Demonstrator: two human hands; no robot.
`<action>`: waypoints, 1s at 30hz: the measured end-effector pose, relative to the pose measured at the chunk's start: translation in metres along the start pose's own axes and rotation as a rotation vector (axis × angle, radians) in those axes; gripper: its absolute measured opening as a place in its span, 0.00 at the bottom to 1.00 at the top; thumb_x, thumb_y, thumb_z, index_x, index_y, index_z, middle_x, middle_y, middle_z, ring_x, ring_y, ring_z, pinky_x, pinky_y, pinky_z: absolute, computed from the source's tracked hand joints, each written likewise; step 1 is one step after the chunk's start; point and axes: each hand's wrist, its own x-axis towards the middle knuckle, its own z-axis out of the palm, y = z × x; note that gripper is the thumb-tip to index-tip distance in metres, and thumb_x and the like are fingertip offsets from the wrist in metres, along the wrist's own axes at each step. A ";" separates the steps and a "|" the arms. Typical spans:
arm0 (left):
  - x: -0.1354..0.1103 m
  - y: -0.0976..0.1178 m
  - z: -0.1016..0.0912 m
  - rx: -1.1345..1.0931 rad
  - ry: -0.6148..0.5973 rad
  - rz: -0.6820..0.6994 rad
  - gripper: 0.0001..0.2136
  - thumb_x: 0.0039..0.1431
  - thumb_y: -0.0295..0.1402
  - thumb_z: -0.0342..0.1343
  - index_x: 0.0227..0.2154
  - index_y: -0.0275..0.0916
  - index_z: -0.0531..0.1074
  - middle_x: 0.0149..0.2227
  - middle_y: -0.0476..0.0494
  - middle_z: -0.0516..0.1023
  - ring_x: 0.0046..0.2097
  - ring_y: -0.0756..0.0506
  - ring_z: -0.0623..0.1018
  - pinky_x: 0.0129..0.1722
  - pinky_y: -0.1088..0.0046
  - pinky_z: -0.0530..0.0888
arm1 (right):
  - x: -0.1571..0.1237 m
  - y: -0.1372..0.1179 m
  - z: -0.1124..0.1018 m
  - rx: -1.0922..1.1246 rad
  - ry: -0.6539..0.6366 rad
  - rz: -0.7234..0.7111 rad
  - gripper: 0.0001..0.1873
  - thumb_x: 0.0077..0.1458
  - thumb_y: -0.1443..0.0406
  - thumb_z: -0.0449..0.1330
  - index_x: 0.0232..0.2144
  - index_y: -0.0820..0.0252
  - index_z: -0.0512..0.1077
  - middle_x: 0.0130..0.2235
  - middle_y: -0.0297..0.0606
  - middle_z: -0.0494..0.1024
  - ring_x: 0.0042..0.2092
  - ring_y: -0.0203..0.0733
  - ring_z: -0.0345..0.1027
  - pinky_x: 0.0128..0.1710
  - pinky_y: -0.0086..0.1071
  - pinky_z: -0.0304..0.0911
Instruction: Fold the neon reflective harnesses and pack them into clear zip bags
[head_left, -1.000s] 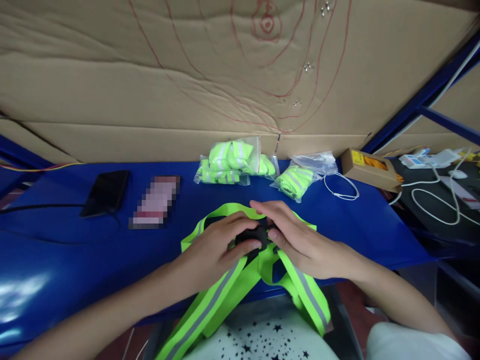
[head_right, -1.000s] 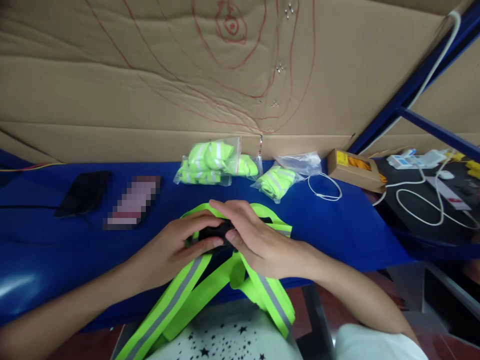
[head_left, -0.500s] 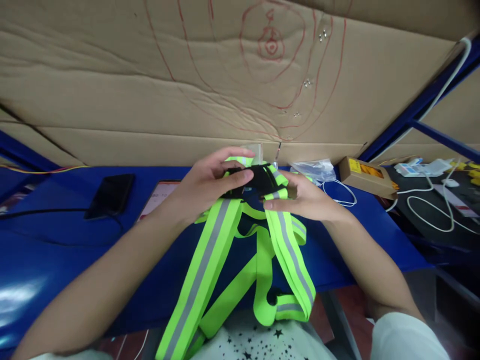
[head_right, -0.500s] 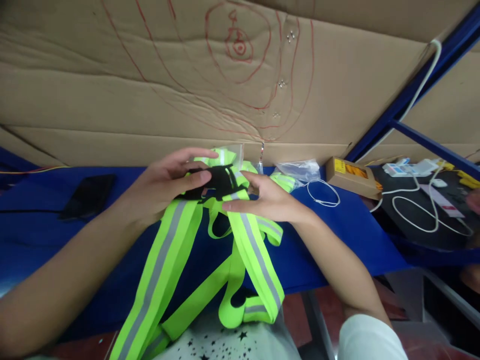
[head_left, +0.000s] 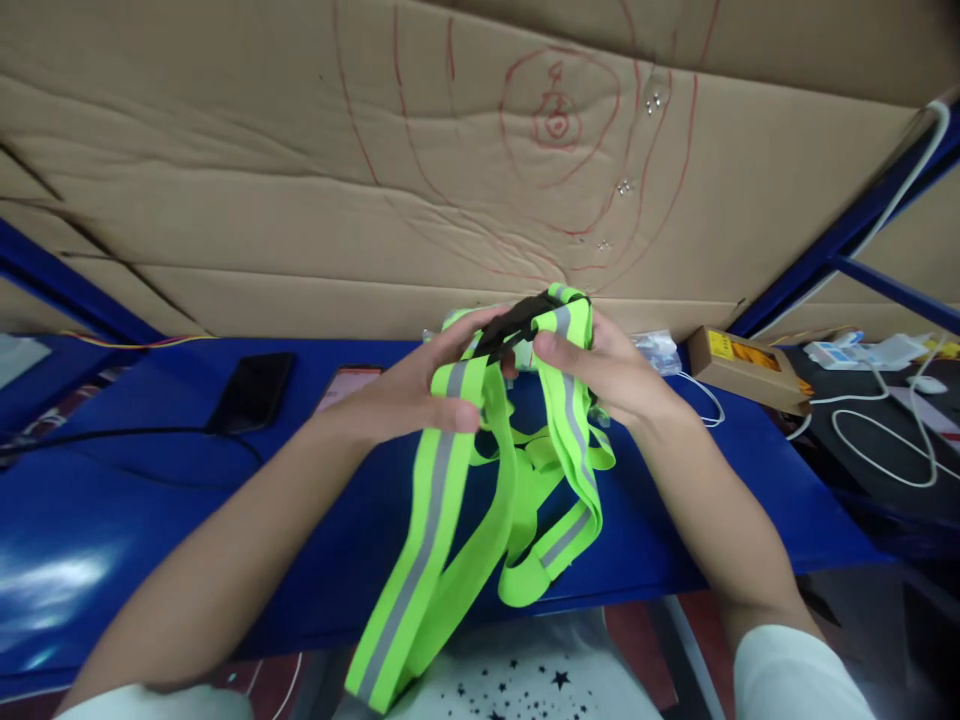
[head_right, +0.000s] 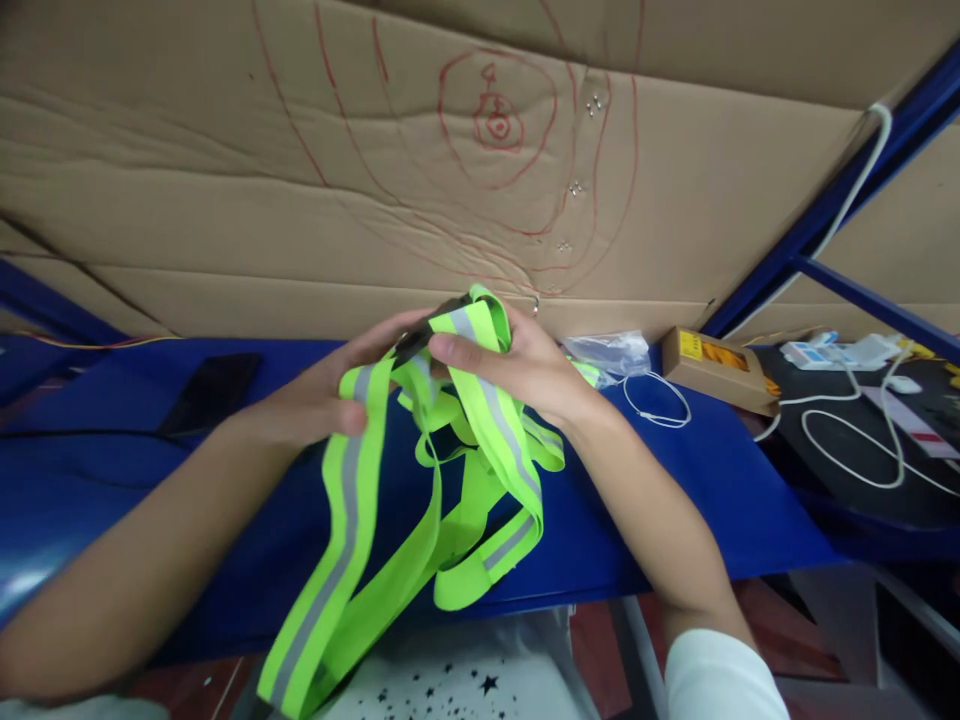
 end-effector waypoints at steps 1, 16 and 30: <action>0.002 -0.003 0.000 0.004 -0.003 0.010 0.47 0.40 0.51 0.78 0.65 0.53 0.67 0.54 0.40 0.79 0.56 0.32 0.79 0.52 0.57 0.79 | 0.000 0.000 -0.002 0.020 -0.008 0.030 0.20 0.56 0.54 0.71 0.45 0.57 0.75 0.38 0.33 0.81 0.39 0.39 0.77 0.43 0.33 0.76; 0.024 -0.012 0.020 -0.238 0.283 -0.115 0.29 0.51 0.34 0.74 0.56 0.39 0.73 0.36 0.45 0.83 0.33 0.45 0.82 0.36 0.66 0.81 | 0.005 0.020 -0.010 0.165 -0.037 0.199 0.15 0.64 0.56 0.63 0.46 0.61 0.76 0.42 0.42 0.83 0.45 0.45 0.79 0.49 0.41 0.78; 0.014 -0.002 0.016 0.204 0.064 0.051 0.13 0.63 0.41 0.65 0.48 0.42 0.81 0.50 0.45 0.84 0.56 0.37 0.80 0.60 0.55 0.75 | -0.003 0.021 0.004 -0.093 -0.013 0.028 0.20 0.69 0.50 0.56 0.56 0.49 0.75 0.54 0.34 0.80 0.58 0.41 0.75 0.60 0.37 0.71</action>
